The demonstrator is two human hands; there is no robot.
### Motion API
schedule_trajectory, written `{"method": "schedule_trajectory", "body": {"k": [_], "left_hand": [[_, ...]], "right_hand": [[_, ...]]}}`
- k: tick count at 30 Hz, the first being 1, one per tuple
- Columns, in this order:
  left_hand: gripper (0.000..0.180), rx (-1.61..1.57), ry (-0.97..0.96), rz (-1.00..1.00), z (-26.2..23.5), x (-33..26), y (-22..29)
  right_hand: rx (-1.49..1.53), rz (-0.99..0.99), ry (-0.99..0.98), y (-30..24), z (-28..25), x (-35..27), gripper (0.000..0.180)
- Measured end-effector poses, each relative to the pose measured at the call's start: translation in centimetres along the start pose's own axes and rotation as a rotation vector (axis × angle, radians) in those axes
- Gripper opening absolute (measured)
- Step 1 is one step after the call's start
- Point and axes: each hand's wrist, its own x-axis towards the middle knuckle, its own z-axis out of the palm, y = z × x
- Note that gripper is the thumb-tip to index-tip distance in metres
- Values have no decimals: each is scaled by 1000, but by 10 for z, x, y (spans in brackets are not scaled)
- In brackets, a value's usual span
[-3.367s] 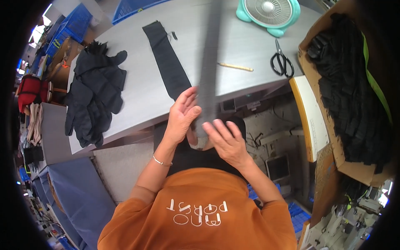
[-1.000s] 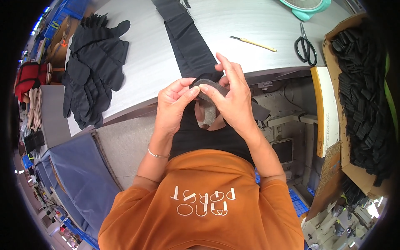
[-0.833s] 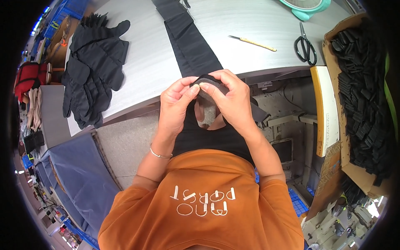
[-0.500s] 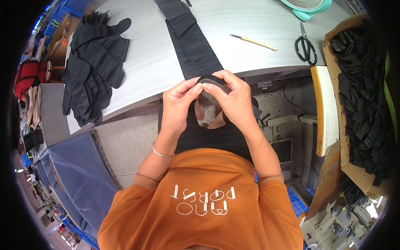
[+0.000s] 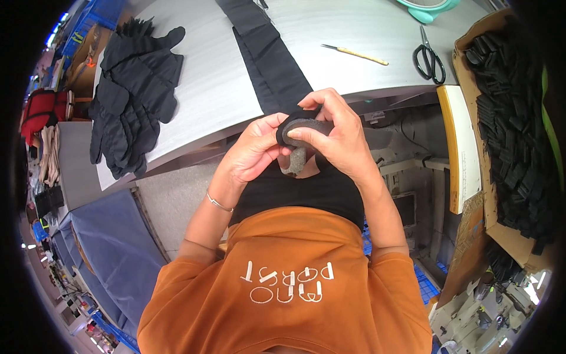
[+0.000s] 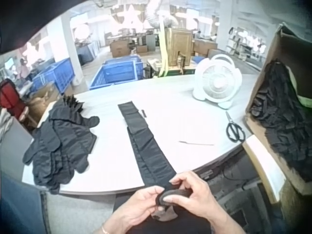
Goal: Inserting grey foam padding into black fabric sleeves to assemble straps at a workbench.
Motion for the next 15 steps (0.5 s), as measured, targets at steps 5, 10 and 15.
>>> {"method": "schedule_trajectory", "body": {"k": [5, 10, 15], "left_hand": [[13, 223, 4, 64, 11, -8, 7], [11, 381, 76, 261, 17, -11, -4], [14, 412, 86, 264, 15, -9, -11]], "right_hand": [[80, 123, 74, -4, 4, -9, 34], [130, 269, 10, -2, 4, -16, 27], [326, 362, -100, -3, 3, -14, 15]]}}
